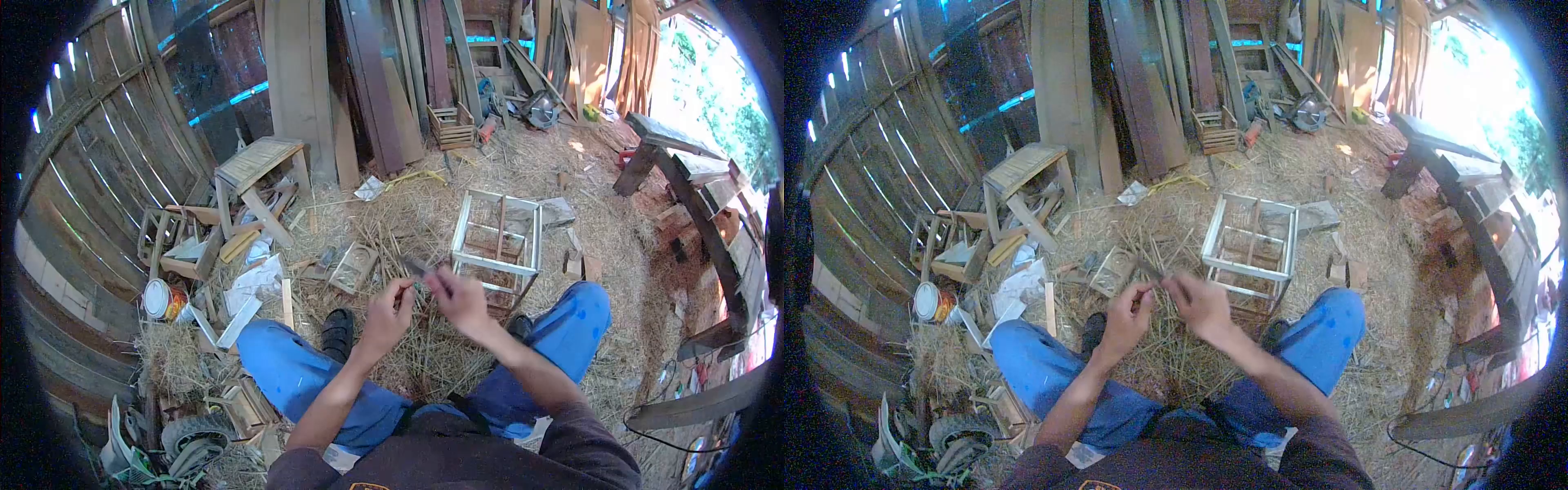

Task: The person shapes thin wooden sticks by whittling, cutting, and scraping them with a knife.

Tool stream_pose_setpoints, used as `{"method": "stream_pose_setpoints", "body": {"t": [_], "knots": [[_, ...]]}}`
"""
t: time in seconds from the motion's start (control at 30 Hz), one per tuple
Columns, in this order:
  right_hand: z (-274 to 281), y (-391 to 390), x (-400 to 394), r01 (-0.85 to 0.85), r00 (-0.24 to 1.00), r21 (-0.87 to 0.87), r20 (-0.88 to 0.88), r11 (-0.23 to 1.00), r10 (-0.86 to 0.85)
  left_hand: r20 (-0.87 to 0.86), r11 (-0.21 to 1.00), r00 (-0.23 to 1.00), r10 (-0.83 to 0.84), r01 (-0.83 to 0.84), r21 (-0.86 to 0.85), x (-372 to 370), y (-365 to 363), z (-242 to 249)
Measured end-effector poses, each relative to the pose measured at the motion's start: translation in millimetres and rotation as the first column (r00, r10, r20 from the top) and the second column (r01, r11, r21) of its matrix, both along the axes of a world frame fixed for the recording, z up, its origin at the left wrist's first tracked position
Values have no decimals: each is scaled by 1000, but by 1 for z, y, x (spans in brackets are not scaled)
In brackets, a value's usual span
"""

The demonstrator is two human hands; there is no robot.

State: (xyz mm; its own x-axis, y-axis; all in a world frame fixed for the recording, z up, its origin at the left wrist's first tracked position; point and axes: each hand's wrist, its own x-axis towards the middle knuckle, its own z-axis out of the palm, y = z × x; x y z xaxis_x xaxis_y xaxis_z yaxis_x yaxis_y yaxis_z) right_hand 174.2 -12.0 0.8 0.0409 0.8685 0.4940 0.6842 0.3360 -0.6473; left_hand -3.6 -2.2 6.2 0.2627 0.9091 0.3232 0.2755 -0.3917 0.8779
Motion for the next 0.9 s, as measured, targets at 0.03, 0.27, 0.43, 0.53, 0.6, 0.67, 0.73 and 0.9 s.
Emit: {"method": "stream_pose_setpoints", "body": {"t": [0.03, 0.27, 0.43, 0.53, 0.6, 0.67, 0.73, 0.9], "knots": [[1, -1, 1, 2, 1000, -13, -4, 1000, -2, 16, 1000, 1000, -8, 9, -7, -1, 3, -8], [0, -2, -6, 29, 1000, -70, -2, 997, -30, 146, 993, 989, -27, 44, -111, 3, 7, -17], [1, 0, -10, -12, 999, -118, 29, 993, 15, 169, 979, 984, -54, 86, -186, 0, 6, -11], [-6, 0, -5, -84, 996, -83, -20, 993, 83, 218, 933, 968, -125, 189, -307, -2, 5, -9], [-15, 5, -4, -197, 966, -60, -185, 979, 183, 275, 904, 945, -175, 265, -335, -1, 3, -10], [-7, 1, 1, -253, 923, -215, -346, 943, 168, 335, 894, 914, -230, 335, -298, -1, 5, -14], [-2, 2, 2, -309, 860, -250, -485, 918, 157, 306, 919, 934, -186, 275, -282, 1, 3, -21], [-1, 5, 10, -348, 824, -212, -534, 913, 190, 244, 909, 943, -228, 296, -294, -1, 5, -20]]}}
